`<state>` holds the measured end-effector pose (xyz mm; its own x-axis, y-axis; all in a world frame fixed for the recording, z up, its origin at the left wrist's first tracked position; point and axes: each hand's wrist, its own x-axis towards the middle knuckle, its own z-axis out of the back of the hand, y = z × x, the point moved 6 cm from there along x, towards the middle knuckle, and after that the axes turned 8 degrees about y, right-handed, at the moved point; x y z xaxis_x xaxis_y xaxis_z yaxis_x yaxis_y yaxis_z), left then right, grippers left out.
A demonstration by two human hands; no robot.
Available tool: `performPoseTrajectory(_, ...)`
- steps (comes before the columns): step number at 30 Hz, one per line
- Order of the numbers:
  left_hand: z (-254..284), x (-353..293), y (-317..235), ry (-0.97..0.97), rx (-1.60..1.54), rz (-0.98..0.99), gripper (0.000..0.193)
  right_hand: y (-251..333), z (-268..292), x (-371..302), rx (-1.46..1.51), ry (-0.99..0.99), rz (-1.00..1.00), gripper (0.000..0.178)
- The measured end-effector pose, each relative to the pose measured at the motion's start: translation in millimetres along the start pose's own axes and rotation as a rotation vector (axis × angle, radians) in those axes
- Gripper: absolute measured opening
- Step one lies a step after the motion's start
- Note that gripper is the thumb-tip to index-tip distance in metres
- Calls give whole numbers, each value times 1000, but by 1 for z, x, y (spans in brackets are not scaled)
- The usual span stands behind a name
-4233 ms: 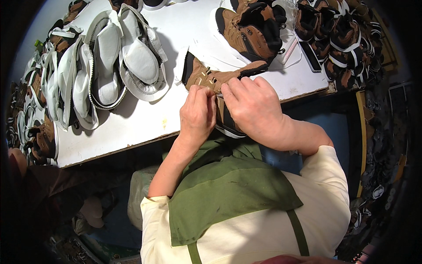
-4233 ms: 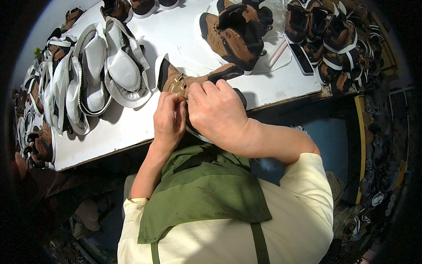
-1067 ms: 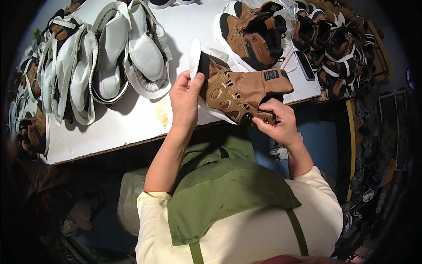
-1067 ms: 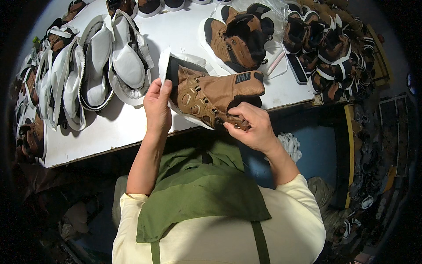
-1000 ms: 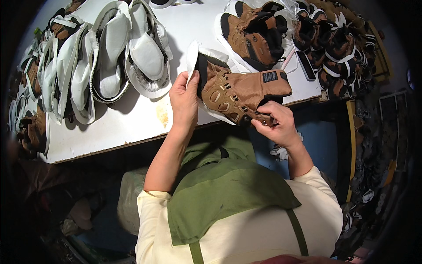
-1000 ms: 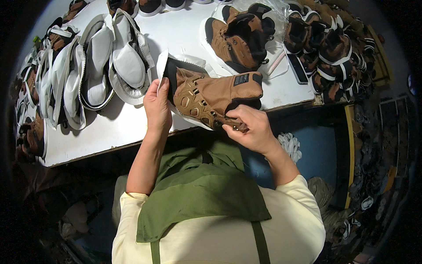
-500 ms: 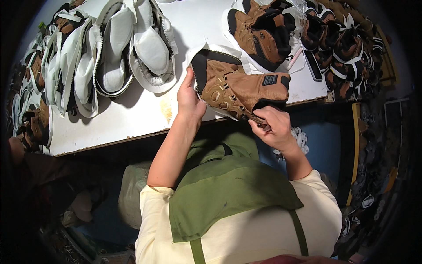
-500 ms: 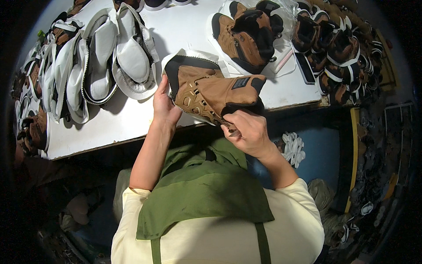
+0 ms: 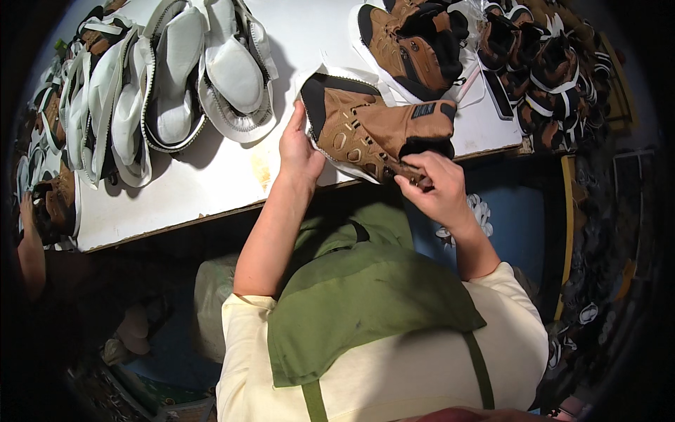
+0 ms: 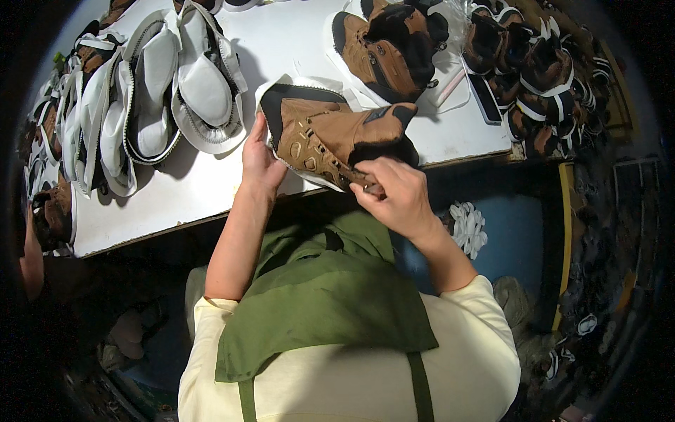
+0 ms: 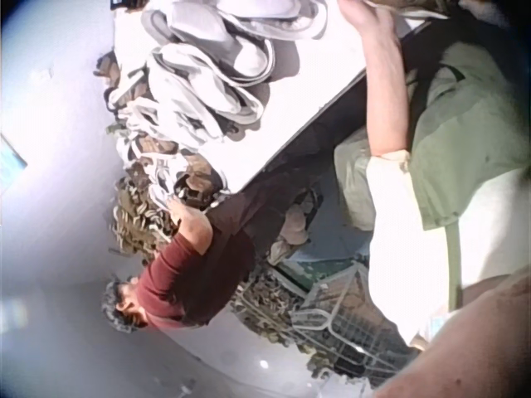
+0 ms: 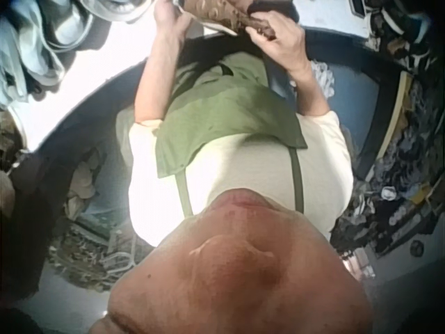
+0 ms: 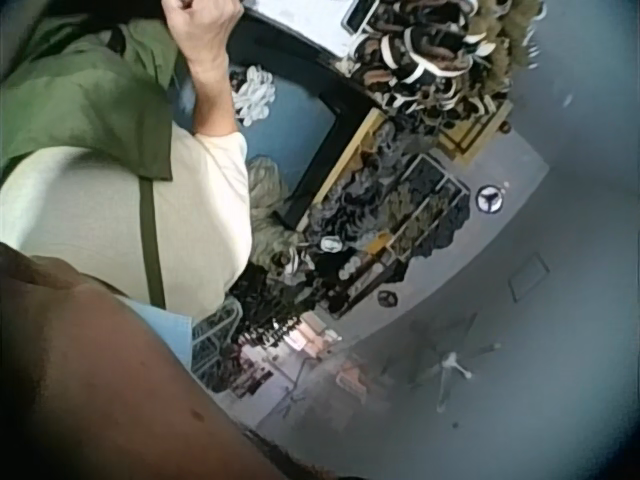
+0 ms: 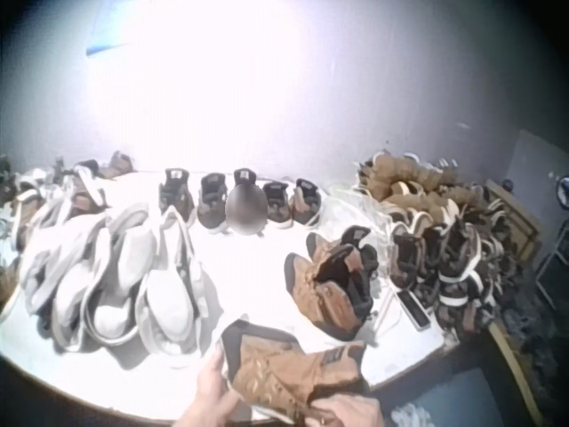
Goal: The person assembles a brown and black shoe by hand, attaching the sole, inserting the insole, and adjusting the laces and zipper. The person handles the shoe repeatedly, turning it over and pressing components into place.
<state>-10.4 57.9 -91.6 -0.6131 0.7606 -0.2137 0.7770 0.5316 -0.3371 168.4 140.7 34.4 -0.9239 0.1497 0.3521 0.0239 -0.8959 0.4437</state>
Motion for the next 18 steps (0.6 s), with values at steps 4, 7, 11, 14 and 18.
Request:
performPoseTrajectory(4,-6,1,0,-37,24,16,40,-13,10,4,14,-37,-69,31)
performPoseTrajectory(7,-13,7,0,17,8,51,41,-25,17,6,202,-41,-237,31)
performPoseTrajectory(11,-38,8,-8,160,67,86,40,-36,28,12,570,-55,-400,32)
performPoseTrajectory(14,-51,-4,-16,130,162,92,39,-43,31,16,648,-62,-458,31)
performPoseTrajectory(18,-42,-11,-13,126,244,33,27,-49,26,15,735,-101,-476,29)
